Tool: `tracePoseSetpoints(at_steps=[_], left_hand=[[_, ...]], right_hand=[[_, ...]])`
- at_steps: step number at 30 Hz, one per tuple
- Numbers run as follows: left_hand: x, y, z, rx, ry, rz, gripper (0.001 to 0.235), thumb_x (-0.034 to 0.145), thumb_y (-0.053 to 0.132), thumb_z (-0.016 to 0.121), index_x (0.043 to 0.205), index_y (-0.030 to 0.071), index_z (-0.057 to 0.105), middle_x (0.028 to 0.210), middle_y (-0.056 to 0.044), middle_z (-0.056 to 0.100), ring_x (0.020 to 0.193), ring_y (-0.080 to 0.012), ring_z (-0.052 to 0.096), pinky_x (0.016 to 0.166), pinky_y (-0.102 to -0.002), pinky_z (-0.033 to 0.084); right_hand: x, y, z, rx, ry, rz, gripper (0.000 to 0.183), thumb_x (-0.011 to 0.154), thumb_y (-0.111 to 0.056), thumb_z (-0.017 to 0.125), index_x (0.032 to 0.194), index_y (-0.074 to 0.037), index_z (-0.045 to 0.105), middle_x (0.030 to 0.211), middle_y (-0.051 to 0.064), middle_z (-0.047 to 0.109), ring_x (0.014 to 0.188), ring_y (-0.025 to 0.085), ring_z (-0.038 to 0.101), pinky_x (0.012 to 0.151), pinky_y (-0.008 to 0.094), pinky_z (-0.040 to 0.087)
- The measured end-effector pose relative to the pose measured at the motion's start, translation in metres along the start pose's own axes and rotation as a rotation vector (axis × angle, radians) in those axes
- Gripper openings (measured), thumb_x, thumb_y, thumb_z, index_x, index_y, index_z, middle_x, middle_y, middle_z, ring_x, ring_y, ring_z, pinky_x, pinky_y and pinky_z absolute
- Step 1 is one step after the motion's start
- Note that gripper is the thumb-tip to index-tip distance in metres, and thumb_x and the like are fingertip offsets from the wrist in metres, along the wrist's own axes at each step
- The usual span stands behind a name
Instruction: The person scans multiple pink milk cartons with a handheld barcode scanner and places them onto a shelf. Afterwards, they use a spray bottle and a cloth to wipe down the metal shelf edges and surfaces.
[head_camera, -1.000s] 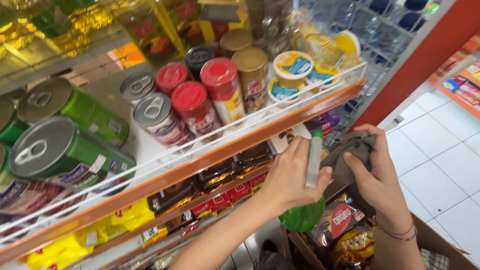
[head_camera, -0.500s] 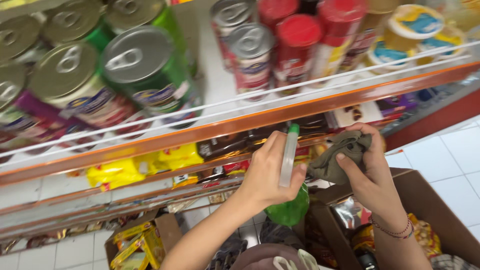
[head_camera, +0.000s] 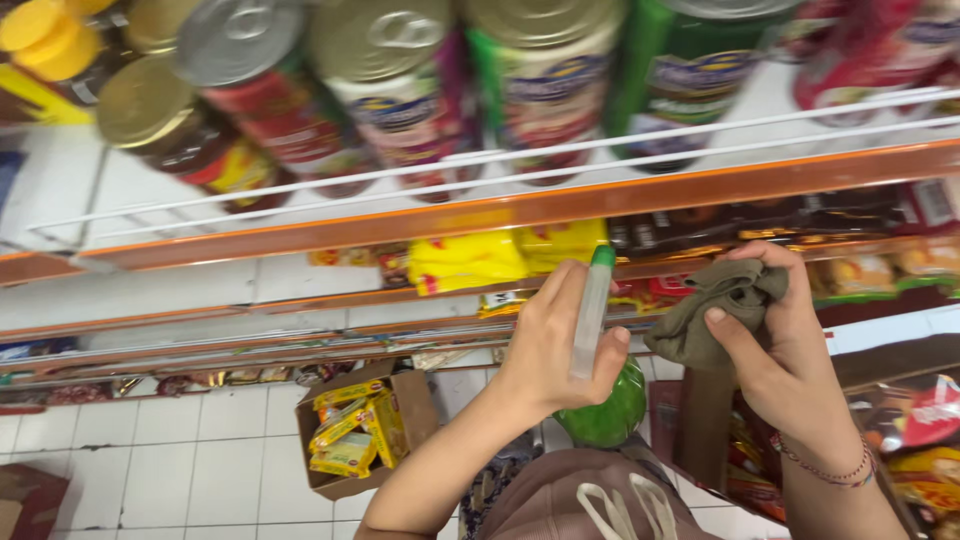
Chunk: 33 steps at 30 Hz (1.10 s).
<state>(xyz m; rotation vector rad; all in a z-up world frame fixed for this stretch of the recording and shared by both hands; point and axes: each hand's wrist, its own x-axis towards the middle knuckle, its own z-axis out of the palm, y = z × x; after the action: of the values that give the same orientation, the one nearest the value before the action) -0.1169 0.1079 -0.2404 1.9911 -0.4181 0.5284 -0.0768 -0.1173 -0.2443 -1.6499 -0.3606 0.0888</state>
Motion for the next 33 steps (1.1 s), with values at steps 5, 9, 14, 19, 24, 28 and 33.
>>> tracePoseSetpoints(at_steps=[5,9,14,19,24,28,33], left_hand=[[-0.033,-0.018,-0.064,-0.005,0.074,0.026,0.037,0.087,0.014,0.065,0.118,-0.003,0.057,0.107,-0.02,0.059,0.093,-0.0402,0.064,0.082,-0.043,0.056],[-0.056,-0.035,-0.116,0.013,0.147,-0.061,0.033,0.086,0.016,0.064,0.114,-0.001,0.06,0.1,-0.019,0.059,0.088,-0.0394,0.063,0.079,-0.045,0.055],[-0.082,-0.053,-0.18,0.109,0.232,-0.099,0.032,0.087,0.014,0.06,0.114,-0.001,0.06,0.099,-0.02,0.059,0.088,-0.0405,0.062,0.08,-0.045,0.054],[-0.097,-0.068,-0.233,0.2,0.328,-0.141,0.027,0.087,0.015,0.061,0.11,0.0,0.06,0.097,-0.019,0.059,0.087,-0.0402,0.062,0.078,-0.045,0.053],[-0.115,-0.075,-0.274,0.249,0.448,-0.139,0.021,0.091,0.015,0.062,0.107,0.001,0.06,0.098,-0.017,0.061,0.09,-0.0378,0.064,0.081,-0.044,0.053],[-0.141,-0.081,-0.291,0.205,0.482,-0.274,0.027,0.089,0.013,0.06,0.112,0.0,0.062,0.1,-0.018,0.064,0.087,-0.0352,0.066,0.081,-0.041,0.054],[-0.186,-0.11,-0.279,0.161,0.469,-0.252,0.039,0.087,0.013,0.061,0.123,0.0,0.064,0.112,-0.02,0.067,0.1,-0.0381,0.07,0.092,-0.042,0.056]], right_hand=[[-0.004,-0.002,0.07,-0.007,-0.031,0.005,0.049,0.094,0.008,0.055,0.138,-0.007,0.038,0.12,0.006,0.056,0.11,0.01,0.054,0.096,0.026,0.046],[-0.003,-0.004,0.126,0.024,-0.087,0.019,0.049,0.093,0.008,0.054,0.137,-0.006,0.038,0.122,0.007,0.058,0.111,0.011,0.056,0.098,0.027,0.046],[0.002,-0.002,0.195,0.041,-0.198,0.037,0.05,0.093,0.007,0.055,0.138,-0.006,0.037,0.119,0.008,0.059,0.108,0.013,0.056,0.095,0.027,0.046],[0.008,-0.006,0.252,-0.021,-0.295,0.001,0.049,0.093,0.006,0.057,0.137,-0.005,0.039,0.117,0.008,0.057,0.107,0.012,0.053,0.096,0.026,0.044],[0.013,-0.007,0.296,0.036,-0.386,0.021,0.047,0.094,0.005,0.057,0.136,-0.006,0.039,0.117,0.007,0.057,0.107,0.012,0.054,0.095,0.026,0.045],[0.015,0.003,0.318,0.009,-0.427,0.006,0.046,0.095,0.004,0.056,0.136,-0.006,0.039,0.116,0.006,0.057,0.108,0.011,0.054,0.095,0.026,0.045],[0.007,0.041,0.331,0.077,-0.428,0.089,0.043,0.098,0.003,0.055,0.137,-0.007,0.041,0.115,0.005,0.054,0.107,0.01,0.051,0.095,0.025,0.044]])
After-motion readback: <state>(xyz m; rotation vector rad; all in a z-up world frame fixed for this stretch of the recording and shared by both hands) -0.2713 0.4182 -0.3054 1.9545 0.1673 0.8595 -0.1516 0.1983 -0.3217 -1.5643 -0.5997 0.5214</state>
